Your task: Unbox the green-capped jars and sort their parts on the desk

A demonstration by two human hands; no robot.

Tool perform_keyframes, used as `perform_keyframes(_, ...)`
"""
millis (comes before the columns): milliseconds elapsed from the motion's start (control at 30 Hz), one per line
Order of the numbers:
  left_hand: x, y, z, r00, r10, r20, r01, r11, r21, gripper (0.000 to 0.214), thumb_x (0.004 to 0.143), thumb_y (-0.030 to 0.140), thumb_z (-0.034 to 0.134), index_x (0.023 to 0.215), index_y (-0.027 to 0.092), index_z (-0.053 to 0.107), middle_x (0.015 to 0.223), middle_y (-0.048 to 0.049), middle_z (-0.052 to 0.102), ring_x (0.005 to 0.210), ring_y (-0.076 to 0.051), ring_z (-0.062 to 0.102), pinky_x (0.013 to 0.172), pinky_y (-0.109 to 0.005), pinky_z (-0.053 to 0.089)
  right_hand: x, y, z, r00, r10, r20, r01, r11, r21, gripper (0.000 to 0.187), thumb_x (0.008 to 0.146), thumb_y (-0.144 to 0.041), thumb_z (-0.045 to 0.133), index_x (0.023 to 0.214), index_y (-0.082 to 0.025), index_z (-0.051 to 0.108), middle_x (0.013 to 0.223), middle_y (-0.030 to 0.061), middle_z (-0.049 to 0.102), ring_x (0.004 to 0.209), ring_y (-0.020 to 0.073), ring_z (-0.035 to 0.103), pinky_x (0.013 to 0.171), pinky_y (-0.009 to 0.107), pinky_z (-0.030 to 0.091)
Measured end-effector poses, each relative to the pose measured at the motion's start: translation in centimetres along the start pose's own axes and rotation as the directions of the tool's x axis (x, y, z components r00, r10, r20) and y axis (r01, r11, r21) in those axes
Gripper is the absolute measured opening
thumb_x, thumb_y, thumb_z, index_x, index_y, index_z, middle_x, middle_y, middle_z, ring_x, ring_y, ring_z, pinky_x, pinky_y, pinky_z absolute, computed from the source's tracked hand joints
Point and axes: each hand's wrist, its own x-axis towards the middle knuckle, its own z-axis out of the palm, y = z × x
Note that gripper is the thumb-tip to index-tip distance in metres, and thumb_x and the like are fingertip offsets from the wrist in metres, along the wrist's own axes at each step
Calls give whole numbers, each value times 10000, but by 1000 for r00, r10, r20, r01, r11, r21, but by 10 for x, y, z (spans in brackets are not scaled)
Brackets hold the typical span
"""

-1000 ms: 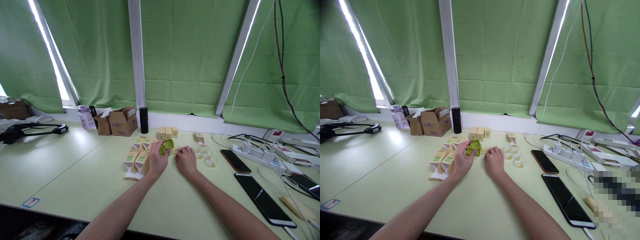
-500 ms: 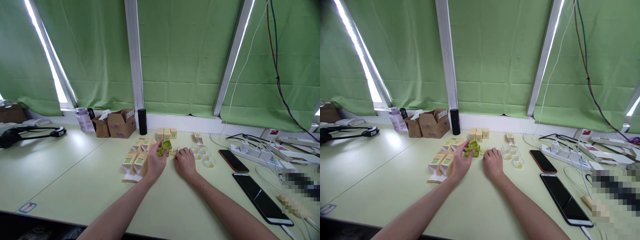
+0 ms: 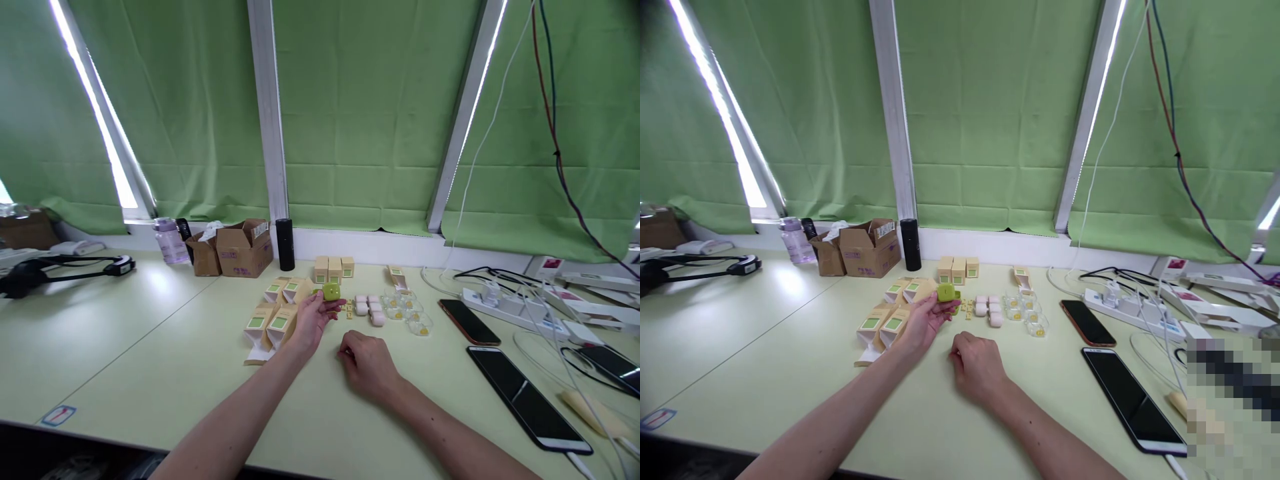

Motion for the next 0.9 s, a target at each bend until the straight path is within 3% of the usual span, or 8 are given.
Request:
perform_keyframes(267,5,2,-5,997,-65,-40,63,997,-35,219,958,352,598,846,164,610,850,-176,800,675,-215,712,725,-375,547,-3,1,-8,998,40,50,-40,999,2,105,898,-115,604,891,-218,623,931,3,739,785,154,663,640,278,284)
perform_keyframes(367,6,1,-7,999,-6,-34,9,997,76,243,921,385,641,817,168,601,820,-170,790,684,-222,708,686,-367,527,-3,0,-9,998,33,62,-32,999,-7,107,903,-119,600,900,-221,631,941,8,741,798,160,667,645,282,289)
perform_keyframes(467,4,5,-6,989,145,-20,-130,929,347,306,887,452,680,787,170,612,741,-122,763,676,-217,691,641,-331,494,-3,0,-10,997,36,66,-36,999,1,112,897,-113,607,899,-222,633,939,2,738,800,156,664,650,279,299)
perform_keyframes(533,-1,10,-5,953,300,38,-258,742,619,294,907,433,654,764,176,644,712,-86,743,688,-214,679,668,-331,493,-2,1,-10,998,38,55,-39,999,18,115,889,-109,612,889,-222,632,926,-4,734,789,152,657,650,274,300)
perform_keyframes(600,-7,15,-4,885,424,191,-364,376,852,225,934,321,610,774,193,704,776,-75,751,783,-230,678,748,-351,494,-2,2,-10,998,42,40,-43,999,30,115,886,-107,610,877,-220,630,911,-7,730,769,149,648,646,272,296)
perform_keyframes(700,-15,20,-2,840,382,386,-387,-79,919,221,921,188,579,807,219,766,834,-85,751,906,-261,657,796,-359,468,-3,5,-8,999,43,31,-44,998,41,113,884,-108,609,873,-218,631,904,-7,729,757,147,641,642,269,292)
perform_keyframes(800,-18,21,-1,888,208,410,-348,-276,896,285,883,118,561,689,219,743,760,-87,719,852,-256,644,731,-339,422,-3,5,-7,999,46,29,-47,998,46,106,884,-115,617,865,-218,632,899,-11,731,753,143,640,642,268,297)
perform_keyframes(900,-17,21,-1,938,70,341,-296,-354,887,298,826,86,582,569,206,674,688,-89,674,777,-252,637,669,-327,369,-2,5,-7,998,54,33,-56,998,43,110,892,-118,621,851,-220,631,892,-17,732,751,139,640,642,268,302)
